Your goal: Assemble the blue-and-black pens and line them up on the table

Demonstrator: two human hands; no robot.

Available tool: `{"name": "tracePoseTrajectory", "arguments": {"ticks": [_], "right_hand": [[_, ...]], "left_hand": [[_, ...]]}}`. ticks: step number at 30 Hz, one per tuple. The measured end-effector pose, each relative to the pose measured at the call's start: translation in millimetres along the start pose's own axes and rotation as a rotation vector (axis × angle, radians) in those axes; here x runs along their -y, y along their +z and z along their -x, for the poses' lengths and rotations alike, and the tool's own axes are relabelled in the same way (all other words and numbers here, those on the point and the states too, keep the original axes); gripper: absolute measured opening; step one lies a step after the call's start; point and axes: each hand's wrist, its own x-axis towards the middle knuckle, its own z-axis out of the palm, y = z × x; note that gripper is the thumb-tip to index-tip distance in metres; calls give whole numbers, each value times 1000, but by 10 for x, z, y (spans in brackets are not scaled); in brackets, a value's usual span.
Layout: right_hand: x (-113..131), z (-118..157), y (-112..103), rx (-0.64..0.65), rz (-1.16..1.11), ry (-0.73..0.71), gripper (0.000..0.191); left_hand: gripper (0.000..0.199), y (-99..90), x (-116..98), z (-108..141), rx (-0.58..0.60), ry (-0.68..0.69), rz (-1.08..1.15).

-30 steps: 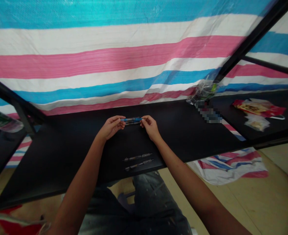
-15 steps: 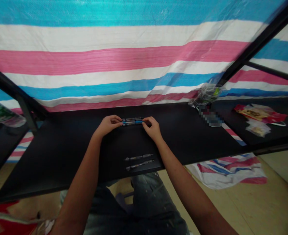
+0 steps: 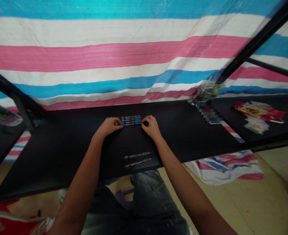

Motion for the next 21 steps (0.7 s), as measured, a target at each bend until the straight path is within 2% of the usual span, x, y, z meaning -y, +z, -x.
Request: {"name": "tracePoseTrajectory", "arguments": {"ticks": [10, 13, 16, 18, 21], "right_hand": [[14, -5, 8, -10, -2, 13, 9], [45, -2, 4, -23, -36, -8, 20], [82, 6, 7, 30, -25, -5, 40], [97, 10, 21, 90, 8, 6, 50], [101, 11, 56, 143, 56, 8, 56]], "left_hand": [[18, 35, 9, -11, -57, 9, -33], [20, 37, -28, -11, -88, 26, -56], [24, 78, -44, -25, -189, 111, -125], [35, 126, -43, -37, -257, 173, -167], [56, 201, -40, -52, -284, 202, -198]]}}
